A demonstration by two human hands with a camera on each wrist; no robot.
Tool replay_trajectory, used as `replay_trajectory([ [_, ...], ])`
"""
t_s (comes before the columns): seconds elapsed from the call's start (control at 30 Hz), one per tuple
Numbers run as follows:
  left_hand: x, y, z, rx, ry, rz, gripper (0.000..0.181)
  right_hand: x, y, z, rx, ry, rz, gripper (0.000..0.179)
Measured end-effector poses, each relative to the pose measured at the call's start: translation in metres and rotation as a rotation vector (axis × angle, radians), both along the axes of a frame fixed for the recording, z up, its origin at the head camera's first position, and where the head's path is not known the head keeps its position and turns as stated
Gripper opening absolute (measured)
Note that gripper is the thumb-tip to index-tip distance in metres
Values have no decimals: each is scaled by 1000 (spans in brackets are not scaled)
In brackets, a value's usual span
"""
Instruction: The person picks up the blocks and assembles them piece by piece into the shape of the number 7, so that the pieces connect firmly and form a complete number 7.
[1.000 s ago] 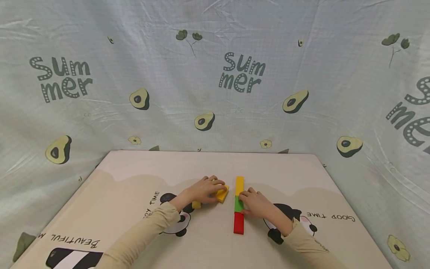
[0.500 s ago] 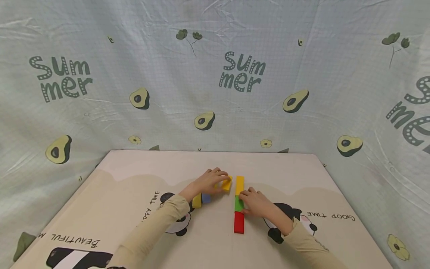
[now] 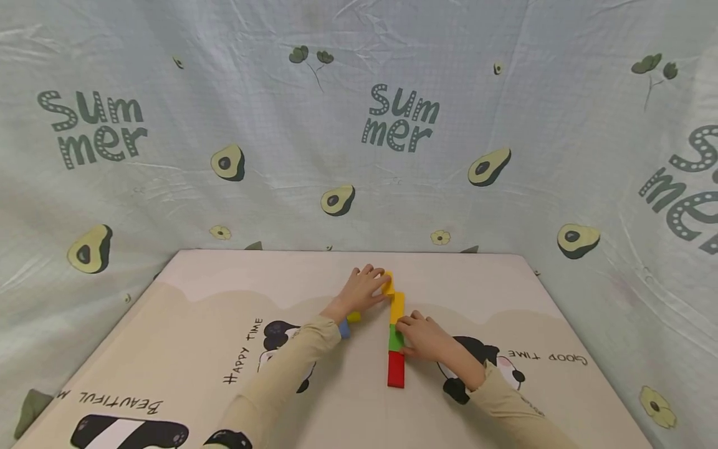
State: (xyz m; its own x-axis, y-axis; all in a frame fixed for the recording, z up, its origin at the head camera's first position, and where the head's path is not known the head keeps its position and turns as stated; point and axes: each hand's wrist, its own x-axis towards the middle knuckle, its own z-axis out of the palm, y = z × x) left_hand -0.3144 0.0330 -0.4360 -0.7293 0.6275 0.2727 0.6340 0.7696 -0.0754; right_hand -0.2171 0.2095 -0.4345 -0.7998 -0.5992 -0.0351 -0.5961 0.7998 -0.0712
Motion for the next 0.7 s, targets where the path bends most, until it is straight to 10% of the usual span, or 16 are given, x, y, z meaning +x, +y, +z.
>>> replay_trajectory([
  [0.7, -7, 26, -10, -20, 24, 191, 35, 4, -1, 6, 8, 2, 16, 43],
])
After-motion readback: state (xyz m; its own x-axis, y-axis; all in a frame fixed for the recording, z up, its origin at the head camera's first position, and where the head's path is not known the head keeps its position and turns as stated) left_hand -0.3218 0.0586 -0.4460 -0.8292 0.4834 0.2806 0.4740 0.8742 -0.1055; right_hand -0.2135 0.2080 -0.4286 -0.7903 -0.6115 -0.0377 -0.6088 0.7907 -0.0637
